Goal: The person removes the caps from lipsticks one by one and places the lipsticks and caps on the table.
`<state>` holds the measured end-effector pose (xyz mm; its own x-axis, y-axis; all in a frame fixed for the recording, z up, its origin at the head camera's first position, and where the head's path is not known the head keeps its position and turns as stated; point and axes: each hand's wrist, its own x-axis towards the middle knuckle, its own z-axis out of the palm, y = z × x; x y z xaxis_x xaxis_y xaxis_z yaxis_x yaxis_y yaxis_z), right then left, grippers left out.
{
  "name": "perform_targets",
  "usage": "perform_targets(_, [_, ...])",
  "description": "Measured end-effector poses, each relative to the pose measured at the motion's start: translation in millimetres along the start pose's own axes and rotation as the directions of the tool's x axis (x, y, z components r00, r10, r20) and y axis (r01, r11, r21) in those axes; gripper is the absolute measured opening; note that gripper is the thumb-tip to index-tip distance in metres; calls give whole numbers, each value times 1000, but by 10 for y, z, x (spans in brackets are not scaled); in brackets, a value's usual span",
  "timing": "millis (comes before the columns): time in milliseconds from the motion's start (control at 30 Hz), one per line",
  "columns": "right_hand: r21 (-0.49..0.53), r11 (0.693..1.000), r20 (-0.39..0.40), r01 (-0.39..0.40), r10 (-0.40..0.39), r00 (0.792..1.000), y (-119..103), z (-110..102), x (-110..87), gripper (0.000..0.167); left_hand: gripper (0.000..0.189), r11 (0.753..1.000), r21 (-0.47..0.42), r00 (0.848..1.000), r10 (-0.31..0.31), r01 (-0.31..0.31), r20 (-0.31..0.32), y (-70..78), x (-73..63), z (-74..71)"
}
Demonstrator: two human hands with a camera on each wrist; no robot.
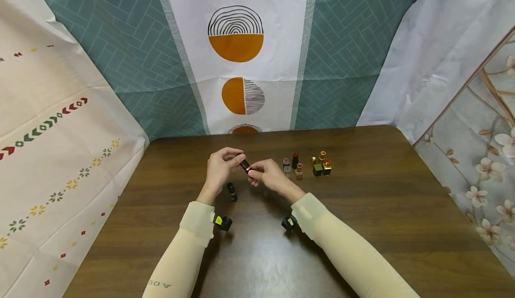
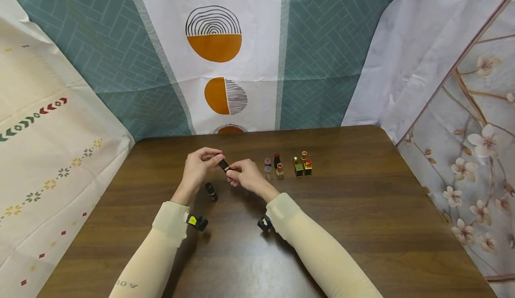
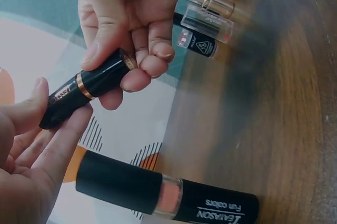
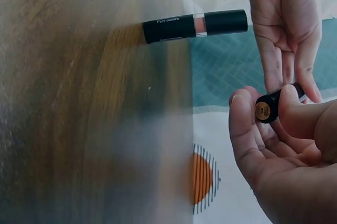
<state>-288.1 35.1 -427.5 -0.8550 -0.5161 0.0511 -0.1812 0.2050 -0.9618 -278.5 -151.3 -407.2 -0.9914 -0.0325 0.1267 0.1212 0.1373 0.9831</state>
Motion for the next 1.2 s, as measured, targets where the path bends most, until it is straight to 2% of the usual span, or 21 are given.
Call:
perform_targets(200, [-128, 992, -17, -2, 0, 1000, -16, 9, -7, 21, 22, 1000, -7, 1000, -17, 17, 9, 19, 1, -9])
perform_targets(333, [-135, 991, -37, 1, -6, 999, -37, 26, -18, 22, 21, 1000, -17, 1000, -3, 3, -20, 31, -12, -1])
perform_targets(600, [-204, 979, -101, -20, -1, 995, -85, 52, -37, 18, 19, 998, 38, 997, 57, -55, -55, 69, -33, 47])
perform_targets(767, [-257, 966, -134, -27, -8, 991, -135, 45, -47, 17, 18, 996, 67, 995, 68, -62, -79, 122, -37, 85])
perform_targets(833, [-268, 963, -139, -29, -9, 990, -141, 39, -50, 17, 19, 996, 73, 995, 54, -48, -79, 140, -27, 94])
perform_targets(933, [-246, 969, -127, -12, -20, 992, -132, 36, -51, 16, 19, 996, 76, 996, 49, -43, -70, 156, -16, 91])
perform_targets(1100, [-109, 994, -115, 25, -37, 993, -56, 33, -45, 14, 23, 989, 124, 997, 78, -78, 0, 154, 7, 102])
perform_targets(1200, [-97, 995, -137, 31, -45, 990, -27, 37, -44, 13, 26, 993, 97, 997, 70, -72, 22, 140, 17, 99])
